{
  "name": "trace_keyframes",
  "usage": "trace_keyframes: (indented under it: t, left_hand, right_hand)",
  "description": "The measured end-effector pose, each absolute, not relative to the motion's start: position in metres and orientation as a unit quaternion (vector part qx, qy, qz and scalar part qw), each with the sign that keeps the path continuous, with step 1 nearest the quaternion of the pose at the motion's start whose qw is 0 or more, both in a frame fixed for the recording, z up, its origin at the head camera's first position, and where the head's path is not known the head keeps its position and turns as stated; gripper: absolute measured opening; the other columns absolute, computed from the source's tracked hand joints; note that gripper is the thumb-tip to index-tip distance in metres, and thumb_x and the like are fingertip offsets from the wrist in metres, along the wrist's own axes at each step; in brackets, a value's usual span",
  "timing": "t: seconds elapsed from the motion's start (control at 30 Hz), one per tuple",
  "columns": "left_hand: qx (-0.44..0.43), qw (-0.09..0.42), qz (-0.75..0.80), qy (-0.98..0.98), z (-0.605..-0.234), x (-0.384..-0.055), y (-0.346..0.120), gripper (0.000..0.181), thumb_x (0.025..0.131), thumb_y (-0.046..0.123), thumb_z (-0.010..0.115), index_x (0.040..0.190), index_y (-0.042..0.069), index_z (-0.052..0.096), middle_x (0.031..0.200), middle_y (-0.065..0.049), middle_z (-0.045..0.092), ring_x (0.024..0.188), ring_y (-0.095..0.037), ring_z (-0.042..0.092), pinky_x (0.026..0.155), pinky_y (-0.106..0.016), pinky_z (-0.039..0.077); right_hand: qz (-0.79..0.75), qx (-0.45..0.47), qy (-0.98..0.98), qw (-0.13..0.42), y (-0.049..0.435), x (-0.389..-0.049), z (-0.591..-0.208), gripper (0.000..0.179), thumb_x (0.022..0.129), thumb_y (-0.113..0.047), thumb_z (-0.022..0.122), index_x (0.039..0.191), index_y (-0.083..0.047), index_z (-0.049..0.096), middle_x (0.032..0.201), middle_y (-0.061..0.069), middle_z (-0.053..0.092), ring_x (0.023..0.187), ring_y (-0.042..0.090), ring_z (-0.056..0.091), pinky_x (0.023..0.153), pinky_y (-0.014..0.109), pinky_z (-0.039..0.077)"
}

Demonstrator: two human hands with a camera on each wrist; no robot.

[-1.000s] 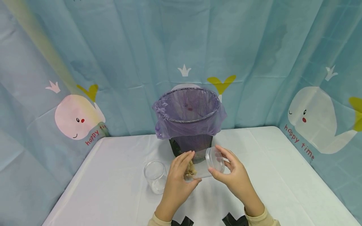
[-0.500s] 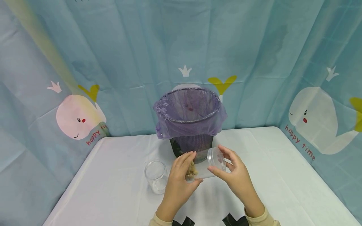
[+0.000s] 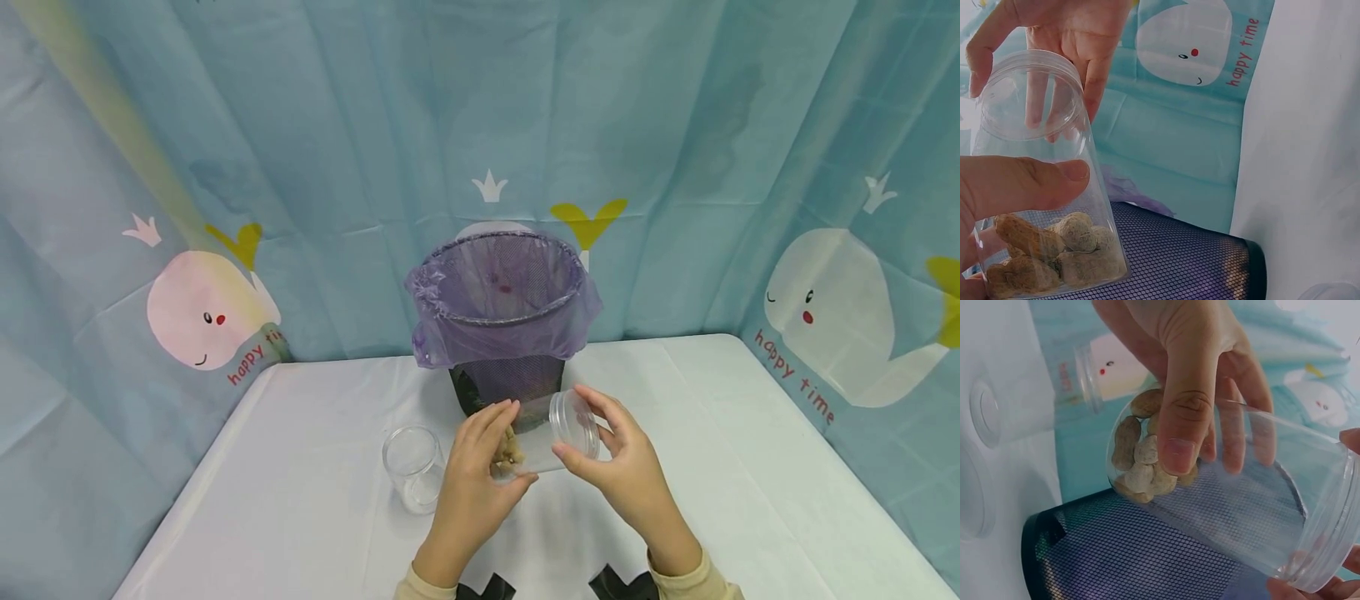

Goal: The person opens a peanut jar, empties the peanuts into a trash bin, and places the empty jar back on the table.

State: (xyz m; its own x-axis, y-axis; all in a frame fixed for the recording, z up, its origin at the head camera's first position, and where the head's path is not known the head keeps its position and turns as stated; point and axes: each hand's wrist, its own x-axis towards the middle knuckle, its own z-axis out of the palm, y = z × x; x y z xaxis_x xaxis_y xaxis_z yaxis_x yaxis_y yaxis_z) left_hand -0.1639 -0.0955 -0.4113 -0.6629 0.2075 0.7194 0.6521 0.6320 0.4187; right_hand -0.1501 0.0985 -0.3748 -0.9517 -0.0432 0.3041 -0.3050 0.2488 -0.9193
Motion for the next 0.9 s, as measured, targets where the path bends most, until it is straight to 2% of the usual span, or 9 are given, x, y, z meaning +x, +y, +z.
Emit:
trace_keyframes:
  t: [0.17,0.33,0.4,0.47,0.6,0.67,0.73,0.83,0.9]
  left_hand:
    - [-0.254,0.321,-0.341,-0.846,-0.4115,-0.1634,-0.0956,0.099,0.052,0.009,0.098,0.140,0.017,0.055,0.136,-0.008,0.060,0.128,-0.026,0.053,0.102,-0.043,0.053]
    - [-0.253,0.318,-0.339,-0.849,-0.4111,-0.1632,-0.0949,0.098,0.053,0.009,0.098,0.141,0.016,0.054,0.137,-0.007,0.059,0.128,-0.026,0.053,0.103,-0.043,0.053]
    - [-0.254,0.317,-0.338,-0.849,-0.4109,-0.1632,-0.0945,0.098,0.053,0.009,0.098,0.140,0.016,0.055,0.137,-0.007,0.059,0.128,-0.026,0.053,0.103,-0.042,0.053]
    - [-0.255,0.317,-0.338,-0.849,-0.4107,-0.1632,-0.0943,0.097,0.053,0.009,0.098,0.140,0.015,0.055,0.137,-0.008,0.059,0.128,-0.026,0.053,0.103,-0.042,0.053]
    - [-0.256,0.318,-0.341,-0.847,-0.4107,-0.1630,-0.0939,0.097,0.053,0.009,0.098,0.140,0.015,0.055,0.136,-0.009,0.060,0.128,-0.026,0.053,0.103,-0.043,0.052]
    - [-0.255,0.318,-0.341,-0.847,-0.4107,-0.1629,-0.0938,0.097,0.053,0.008,0.098,0.140,0.016,0.055,0.136,-0.008,0.060,0.128,-0.026,0.053,0.103,-0.044,0.052]
    - [-0.254,0.318,-0.341,-0.847,-0.4108,-0.1628,-0.0938,0.097,0.053,0.008,0.098,0.140,0.016,0.055,0.136,-0.008,0.060,0.128,-0.026,0.053,0.104,-0.043,0.052]
    - [-0.253,0.321,-0.339,-0.847,-0.4109,-0.1629,-0.0938,0.097,0.053,0.008,0.098,0.139,0.016,0.056,0.136,-0.007,0.060,0.128,-0.026,0.053,0.104,-0.043,0.052]
    - [-0.253,0.322,-0.338,-0.847,-0.4109,-0.1631,-0.0938,0.096,0.053,0.008,0.098,0.139,0.015,0.056,0.136,-0.007,0.060,0.128,-0.026,0.053,0.103,-0.043,0.052]
  right_hand:
    - [0.599,0.110,-0.787,0.099,0.0988,-0.1501,-0.3742,0.074,0.083,-0.015,0.081,0.148,-0.011,0.045,0.152,0.010,0.044,0.138,0.029,0.041,0.112,0.046,0.043]
    - [0.595,0.086,-0.793,0.101,0.0985,-0.1512,-0.3722,0.073,0.083,-0.020,0.081,0.147,-0.014,0.046,0.150,0.008,0.046,0.135,0.028,0.044,0.109,0.043,0.047]
    - [0.594,0.078,-0.794,0.103,0.0986,-0.1514,-0.3718,0.069,0.084,-0.021,0.081,0.144,-0.012,0.049,0.147,0.008,0.048,0.133,0.026,0.046,0.109,0.038,0.048]
    - [0.595,0.075,-0.794,0.102,0.0989,-0.1517,-0.3719,0.067,0.084,-0.021,0.081,0.143,-0.011,0.050,0.145,0.006,0.050,0.132,0.024,0.046,0.107,0.026,0.049]
    - [0.600,0.083,-0.789,0.099,0.0997,-0.1515,-0.3727,0.067,0.084,-0.019,0.081,0.142,-0.010,0.050,0.145,0.005,0.050,0.132,0.022,0.045,0.102,0.008,0.044]
    - [0.601,0.091,-0.788,0.101,0.0999,-0.1511,-0.3730,0.066,0.084,-0.018,0.080,0.142,-0.009,0.050,0.145,0.006,0.049,0.133,0.023,0.045,0.105,0.014,0.045]
    - [0.599,0.102,-0.787,0.105,0.1000,-0.1505,-0.3726,0.066,0.085,-0.016,0.079,0.143,-0.008,0.050,0.145,0.007,0.049,0.134,0.025,0.044,0.110,0.026,0.045]
    - [0.600,0.112,-0.785,0.106,0.1000,-0.1498,-0.3722,0.067,0.085,-0.014,0.079,0.144,-0.010,0.049,0.147,0.008,0.048,0.136,0.027,0.043,0.114,0.046,0.040]
    - [0.600,0.112,-0.785,0.106,0.0999,-0.1498,-0.3720,0.069,0.084,-0.014,0.079,0.145,-0.012,0.048,0.148,0.008,0.047,0.137,0.027,0.042,0.114,0.047,0.040]
